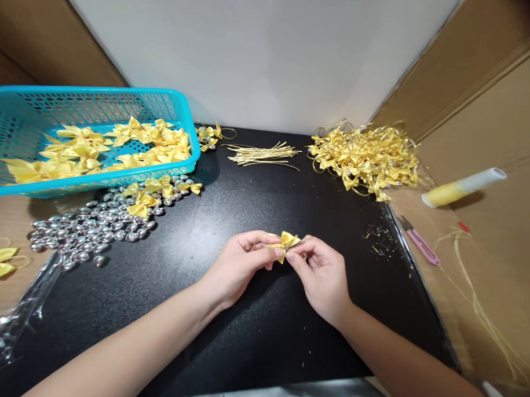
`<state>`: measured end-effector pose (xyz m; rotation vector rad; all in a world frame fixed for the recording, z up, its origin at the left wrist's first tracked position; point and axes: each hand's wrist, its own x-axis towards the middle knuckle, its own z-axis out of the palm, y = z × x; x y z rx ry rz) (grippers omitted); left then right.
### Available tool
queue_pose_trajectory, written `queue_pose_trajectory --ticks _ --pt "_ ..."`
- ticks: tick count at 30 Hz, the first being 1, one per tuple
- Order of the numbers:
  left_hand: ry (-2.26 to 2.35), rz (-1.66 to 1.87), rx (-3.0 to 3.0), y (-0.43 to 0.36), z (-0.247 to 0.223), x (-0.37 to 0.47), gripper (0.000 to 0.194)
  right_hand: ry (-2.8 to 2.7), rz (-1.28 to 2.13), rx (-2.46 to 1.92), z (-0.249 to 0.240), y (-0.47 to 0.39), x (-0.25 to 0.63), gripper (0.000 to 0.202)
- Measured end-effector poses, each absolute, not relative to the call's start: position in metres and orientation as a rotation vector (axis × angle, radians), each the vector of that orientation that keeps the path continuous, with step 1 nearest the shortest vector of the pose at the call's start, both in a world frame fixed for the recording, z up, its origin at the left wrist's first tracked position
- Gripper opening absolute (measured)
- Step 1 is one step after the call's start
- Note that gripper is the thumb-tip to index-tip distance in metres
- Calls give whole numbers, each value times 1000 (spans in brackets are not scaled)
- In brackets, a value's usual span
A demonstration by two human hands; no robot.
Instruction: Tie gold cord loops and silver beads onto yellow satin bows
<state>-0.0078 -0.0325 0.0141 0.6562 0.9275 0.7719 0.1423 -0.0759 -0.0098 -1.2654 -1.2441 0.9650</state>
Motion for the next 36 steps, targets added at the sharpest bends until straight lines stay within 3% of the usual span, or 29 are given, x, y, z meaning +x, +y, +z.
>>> queue_pose_trajectory --ticks 16,21,25,36 --pt "911 810 622 -34 8 -5 12 -1406 881 -1295 -7 -71 146 15" --pt "986 849 726 -35 7 -5 12 -1458 468 -1350 -1 -75 147 6" --pt "1058 897 887 -37 10 -6 13 -1607 165 -1326 4 -78 148 12" --pt "1001 889 1087 -37 12 -8 24 -1669 378 -1312 4 -73 149 15"
